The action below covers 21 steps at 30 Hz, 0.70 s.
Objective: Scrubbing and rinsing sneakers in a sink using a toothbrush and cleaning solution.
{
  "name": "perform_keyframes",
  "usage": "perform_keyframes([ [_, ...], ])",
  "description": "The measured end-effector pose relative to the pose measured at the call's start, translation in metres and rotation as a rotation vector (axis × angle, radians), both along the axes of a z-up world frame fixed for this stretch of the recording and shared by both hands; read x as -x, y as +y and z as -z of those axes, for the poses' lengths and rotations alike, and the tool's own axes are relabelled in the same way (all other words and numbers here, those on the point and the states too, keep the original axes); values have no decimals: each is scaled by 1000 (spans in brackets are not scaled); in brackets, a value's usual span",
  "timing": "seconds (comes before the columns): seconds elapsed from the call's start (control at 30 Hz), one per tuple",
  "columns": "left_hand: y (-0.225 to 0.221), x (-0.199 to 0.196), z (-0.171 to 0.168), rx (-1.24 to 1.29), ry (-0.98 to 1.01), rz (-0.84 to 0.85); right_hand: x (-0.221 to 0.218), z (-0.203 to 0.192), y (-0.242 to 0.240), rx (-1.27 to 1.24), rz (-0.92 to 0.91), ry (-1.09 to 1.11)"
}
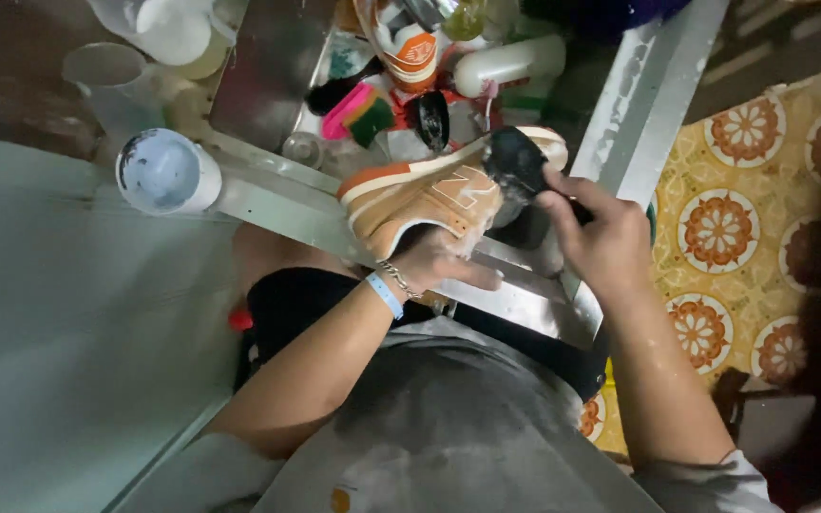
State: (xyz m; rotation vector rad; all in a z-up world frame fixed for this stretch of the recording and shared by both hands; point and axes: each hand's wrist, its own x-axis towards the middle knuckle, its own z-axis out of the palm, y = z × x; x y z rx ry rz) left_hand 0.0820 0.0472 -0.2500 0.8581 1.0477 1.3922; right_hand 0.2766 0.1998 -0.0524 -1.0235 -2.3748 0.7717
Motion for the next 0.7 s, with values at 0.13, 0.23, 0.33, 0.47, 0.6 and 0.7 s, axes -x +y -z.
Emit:
perform_keyframes([
  [0.13, -23, -60, 220, 101, -206, 196, 49, -69, -48, -3, -191, -189],
  [0.23, 15, 5, -46, -7, 46, 116, 20, -52, 7, 28, -144, -290],
  [0.33, 15, 4, -82, 199, 286, 126, 17, -50, 51, -357, -180, -335],
  [0.47, 7, -12, 30, -350, 917, 279, 50, -68, -14, -151, -307, -292],
  [0.6, 22, 12, -73, 173, 325, 284, 16, -47, 50, -23, -216, -319],
  [0.7, 31, -1, -68, 204, 348, 239, 45, -65, 43, -193, -291, -395],
])
